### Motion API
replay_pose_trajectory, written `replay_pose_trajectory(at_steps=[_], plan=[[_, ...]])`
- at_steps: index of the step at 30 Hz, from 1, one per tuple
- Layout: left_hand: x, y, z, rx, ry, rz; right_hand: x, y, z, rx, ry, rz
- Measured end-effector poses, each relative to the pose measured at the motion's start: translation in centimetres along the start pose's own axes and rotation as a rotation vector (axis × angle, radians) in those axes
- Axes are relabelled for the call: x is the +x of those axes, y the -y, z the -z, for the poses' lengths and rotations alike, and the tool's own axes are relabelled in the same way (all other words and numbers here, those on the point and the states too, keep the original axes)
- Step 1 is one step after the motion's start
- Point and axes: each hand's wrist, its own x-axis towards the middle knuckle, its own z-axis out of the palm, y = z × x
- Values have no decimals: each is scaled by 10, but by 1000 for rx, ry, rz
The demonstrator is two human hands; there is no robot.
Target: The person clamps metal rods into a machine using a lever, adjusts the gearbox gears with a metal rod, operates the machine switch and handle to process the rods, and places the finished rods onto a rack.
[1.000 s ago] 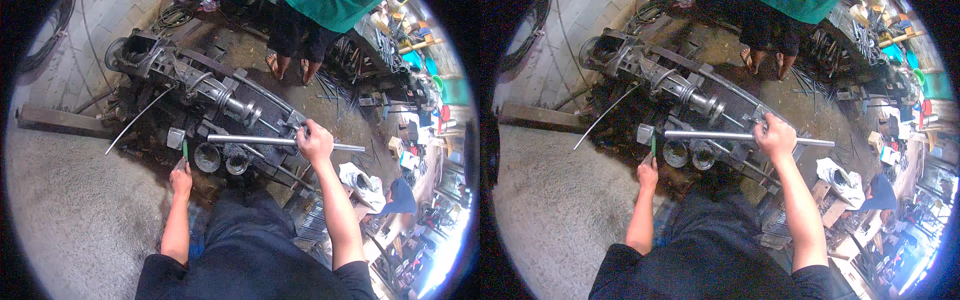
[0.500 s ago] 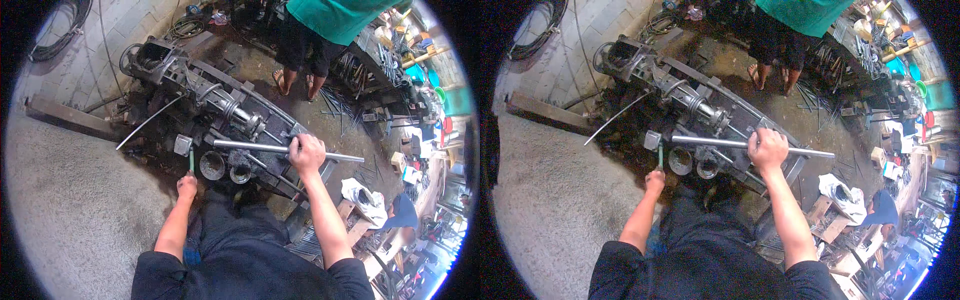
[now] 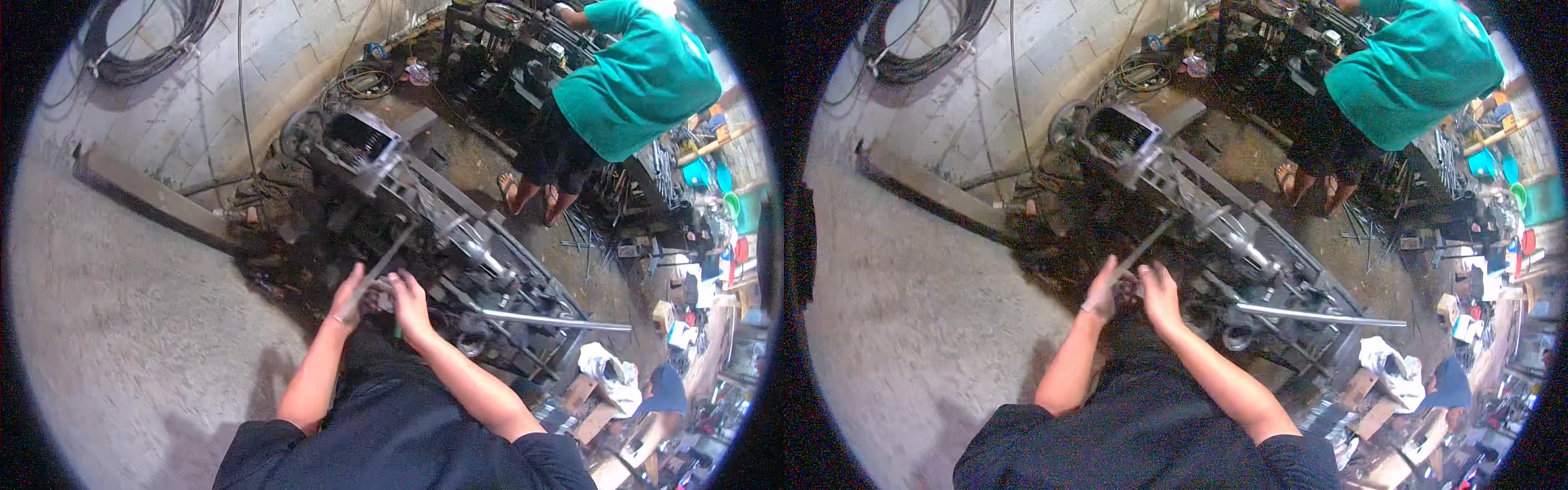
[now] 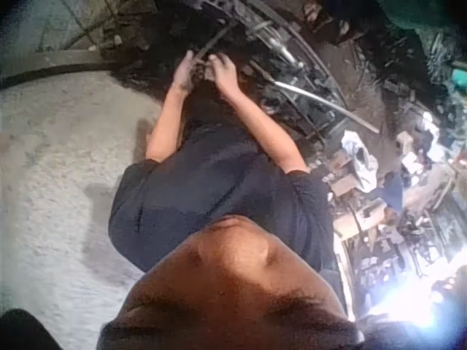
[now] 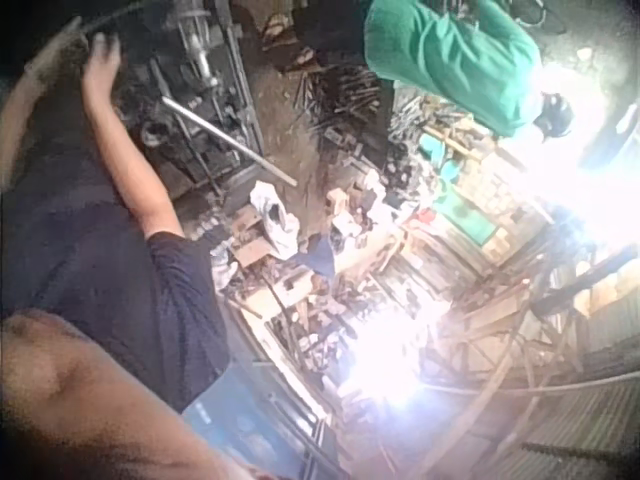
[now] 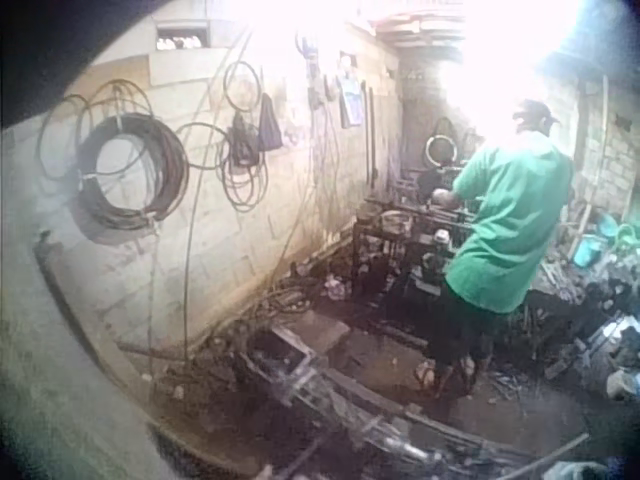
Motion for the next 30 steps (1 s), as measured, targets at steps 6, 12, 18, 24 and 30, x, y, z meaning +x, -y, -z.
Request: replay_pose_trajectory(at_steps=[6, 12, 18, 24, 30], plan=[[41, -119, 78, 707, 212, -352, 13, 91, -82, 912, -250, -390], [160, -271, 144, 1101, -117, -1089, 9, 160, -135, 1013, -284, -432], [292, -371, 164, 1499, -106, -1238, 109, 157, -199, 823, -283, -323], [315, -364, 154, 2084, -64, -936, 165, 122, -202, 694, -329, -345], [311, -358, 166, 1935, -32, -1189, 146, 116, -200, 648, -479, -313]])
